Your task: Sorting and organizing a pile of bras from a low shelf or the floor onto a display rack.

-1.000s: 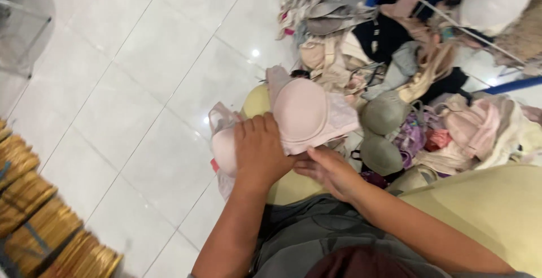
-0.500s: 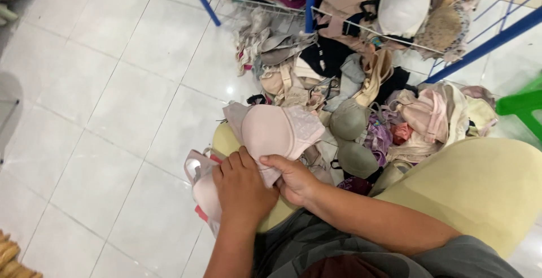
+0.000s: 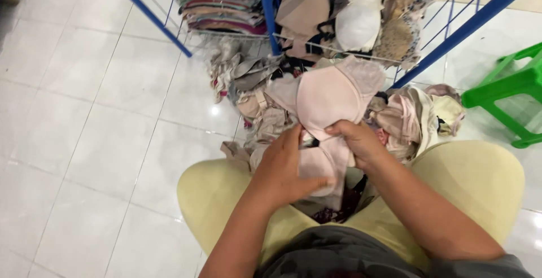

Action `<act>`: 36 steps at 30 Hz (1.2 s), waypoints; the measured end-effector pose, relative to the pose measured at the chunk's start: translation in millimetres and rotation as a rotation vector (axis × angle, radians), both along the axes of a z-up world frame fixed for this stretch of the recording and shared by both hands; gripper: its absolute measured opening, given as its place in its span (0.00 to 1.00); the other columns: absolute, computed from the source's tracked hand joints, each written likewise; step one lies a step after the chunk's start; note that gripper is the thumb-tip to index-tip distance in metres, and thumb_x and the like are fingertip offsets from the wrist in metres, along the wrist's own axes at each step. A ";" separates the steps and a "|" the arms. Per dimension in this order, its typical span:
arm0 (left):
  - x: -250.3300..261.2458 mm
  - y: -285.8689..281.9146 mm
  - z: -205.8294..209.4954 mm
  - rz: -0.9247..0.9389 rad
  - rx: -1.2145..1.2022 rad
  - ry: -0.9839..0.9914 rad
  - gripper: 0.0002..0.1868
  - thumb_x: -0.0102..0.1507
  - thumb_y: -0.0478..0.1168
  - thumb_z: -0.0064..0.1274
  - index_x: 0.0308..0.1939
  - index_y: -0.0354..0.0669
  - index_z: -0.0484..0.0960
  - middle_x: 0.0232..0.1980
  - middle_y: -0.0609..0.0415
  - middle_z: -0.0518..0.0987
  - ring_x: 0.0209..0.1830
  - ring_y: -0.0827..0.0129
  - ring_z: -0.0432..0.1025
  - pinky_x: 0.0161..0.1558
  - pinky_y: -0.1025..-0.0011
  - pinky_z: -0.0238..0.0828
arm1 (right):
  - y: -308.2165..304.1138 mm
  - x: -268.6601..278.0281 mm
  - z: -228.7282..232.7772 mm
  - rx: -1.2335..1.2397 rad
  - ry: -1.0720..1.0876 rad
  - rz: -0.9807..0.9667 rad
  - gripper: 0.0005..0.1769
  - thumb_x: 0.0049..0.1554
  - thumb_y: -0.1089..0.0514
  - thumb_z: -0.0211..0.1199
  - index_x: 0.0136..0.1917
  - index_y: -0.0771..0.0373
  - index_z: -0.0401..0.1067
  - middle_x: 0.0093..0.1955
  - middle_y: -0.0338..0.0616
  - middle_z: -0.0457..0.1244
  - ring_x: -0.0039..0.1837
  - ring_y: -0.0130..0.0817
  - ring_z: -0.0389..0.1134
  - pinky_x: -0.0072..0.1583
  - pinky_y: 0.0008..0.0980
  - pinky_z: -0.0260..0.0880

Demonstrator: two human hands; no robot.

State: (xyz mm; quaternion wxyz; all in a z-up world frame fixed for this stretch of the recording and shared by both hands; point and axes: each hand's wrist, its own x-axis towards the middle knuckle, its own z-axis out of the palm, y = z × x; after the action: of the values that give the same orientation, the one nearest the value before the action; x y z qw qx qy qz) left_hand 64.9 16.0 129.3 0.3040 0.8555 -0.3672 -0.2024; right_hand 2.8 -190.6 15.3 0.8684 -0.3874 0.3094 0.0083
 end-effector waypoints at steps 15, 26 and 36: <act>37.3 -151.6 -155.3 0.101 -0.670 0.777 0.27 0.62 0.47 0.65 0.59 0.35 0.80 0.58 0.52 0.82 0.57 0.68 0.75 0.59 0.68 0.72 | -111.6 14.6 -78.5 -0.265 -0.014 0.067 0.14 0.47 0.63 0.63 0.47 0.71 0.77 0.42 0.48 0.70 0.44 0.36 0.70 0.49 0.34 0.70; 137.7 -248.1 -159.7 0.373 -0.583 0.773 0.31 0.64 0.56 0.57 0.61 0.35 0.79 0.59 0.49 0.81 0.58 0.66 0.74 0.60 0.69 0.69 | -121.1 17.6 39.4 -1.259 0.151 -0.033 0.53 0.49 0.47 0.70 0.77 0.73 0.50 0.71 0.66 0.56 0.72 0.56 0.59 0.70 0.48 0.57; 245.7 -424.8 -113.5 -0.066 -0.674 0.715 0.38 0.61 0.58 0.62 0.65 0.33 0.76 0.60 0.47 0.81 0.59 0.64 0.74 0.60 0.68 0.70 | -128.0 -3.5 64.9 -1.415 0.113 0.052 0.52 0.48 0.47 0.70 0.77 0.68 0.51 0.77 0.66 0.51 0.78 0.61 0.52 0.74 0.51 0.50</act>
State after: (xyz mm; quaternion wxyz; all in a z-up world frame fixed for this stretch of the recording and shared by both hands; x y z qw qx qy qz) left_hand 310.6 -408.8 15.8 0.6641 0.5745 -0.3119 -0.3627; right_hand -0.6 -318.6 80.2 0.3904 -0.8648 0.2758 -0.1538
